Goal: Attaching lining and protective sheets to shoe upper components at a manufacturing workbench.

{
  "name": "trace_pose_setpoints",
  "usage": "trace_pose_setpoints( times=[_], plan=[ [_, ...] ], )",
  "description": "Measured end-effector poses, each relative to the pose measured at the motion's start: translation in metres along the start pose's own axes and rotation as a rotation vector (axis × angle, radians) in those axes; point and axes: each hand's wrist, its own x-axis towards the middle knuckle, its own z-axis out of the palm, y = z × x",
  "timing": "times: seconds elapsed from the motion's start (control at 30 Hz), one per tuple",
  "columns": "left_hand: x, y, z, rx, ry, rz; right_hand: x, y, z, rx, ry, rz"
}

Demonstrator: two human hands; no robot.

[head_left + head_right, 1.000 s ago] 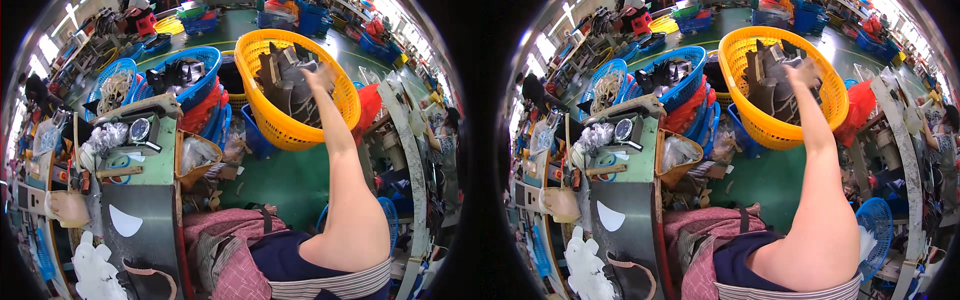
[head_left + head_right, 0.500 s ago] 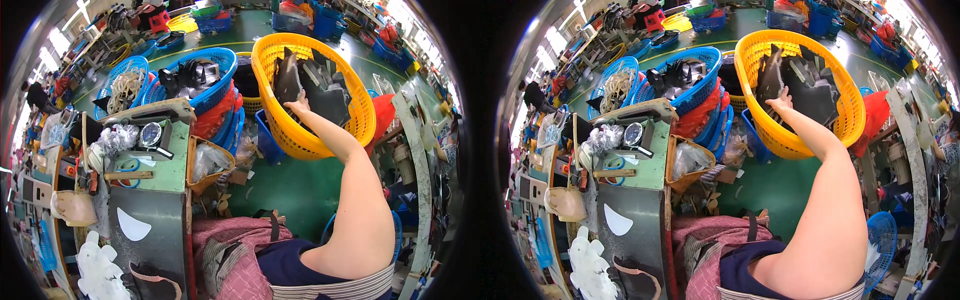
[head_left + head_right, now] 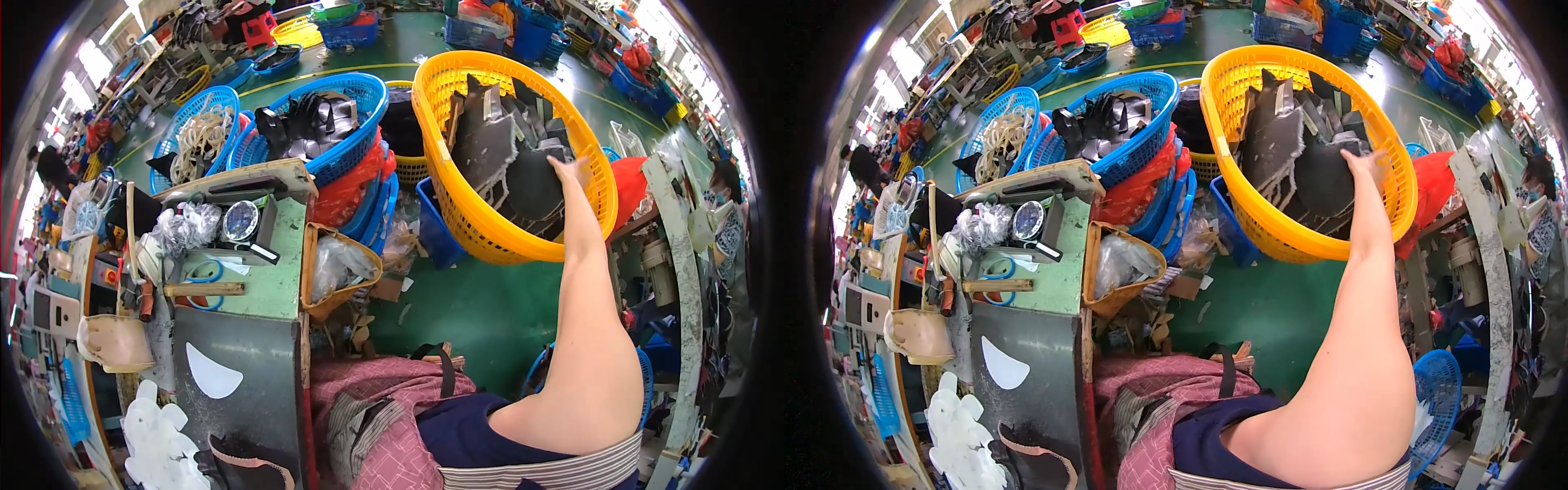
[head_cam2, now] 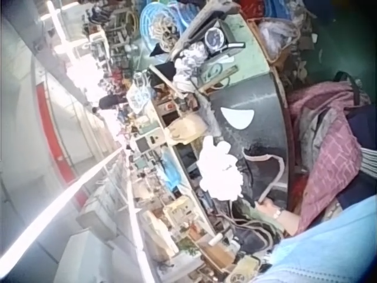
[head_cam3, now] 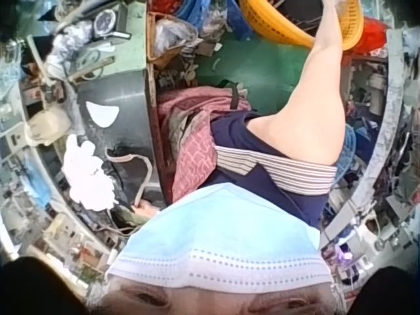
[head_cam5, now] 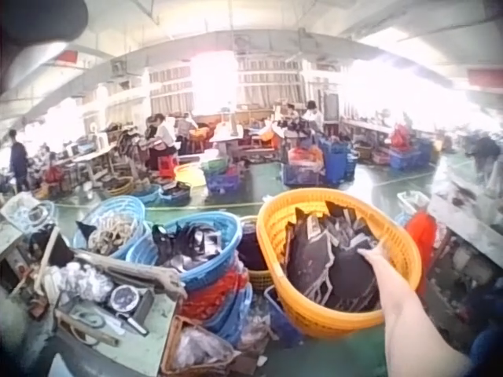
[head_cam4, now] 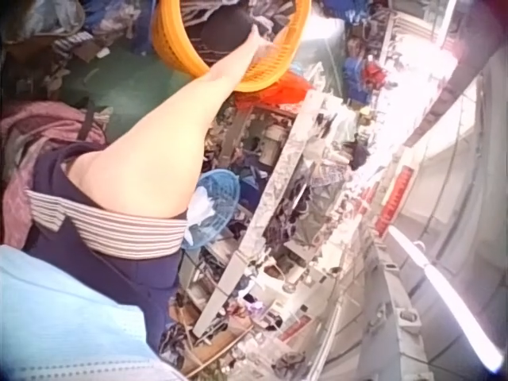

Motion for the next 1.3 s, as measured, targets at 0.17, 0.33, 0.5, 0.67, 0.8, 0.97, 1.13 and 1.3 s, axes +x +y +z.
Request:
trace_pose_setpoints(
  times=[0.17,0.33,0.5,0.67,0.8,0.97,1.13,1.3],
  plan=[
    [-0.002,-0.060,-0.045,-0.074,0.084,-0.060,-0.070,-0.070,0.002,0.171,-0.052,-0.170],
    [-0.006,-0.093,-0.059,-0.180,0.167,-0.125,-0.157,-0.123,0.029,-0.295,-0.182,-0.610],
    [-0.008,-0.052,-0.054,0.018,0.011,-0.140,-0.181,-0.151,0.067,-0.015,-0.414,-0.371],
    [-0.019,-0.060,-0.061,0.004,0.049,-0.076,-0.194,-0.162,0.069,0.084,-0.284,-0.380],
    [-0.018,-0.035,-0.046,0.093,0.005,-0.042,-0.155,-0.136,0.065,-0.163,-0.186,-0.168],
    [-0.018,0.011,-0.024,0.129,-0.052,-0.049,-0.143,-0.120,0.069,-0.252,-0.281,-0.059],
    [-0.017,-0.002,-0.034,0.197,-0.067,-0.037,-0.148,-0.124,0.078,-0.219,-0.373,-0.172],
    [-0.017,0.001,-0.029,0.117,-0.069,-0.109,-0.064,-0.088,0.083,0.318,-0.528,-0.330]
  ],
)
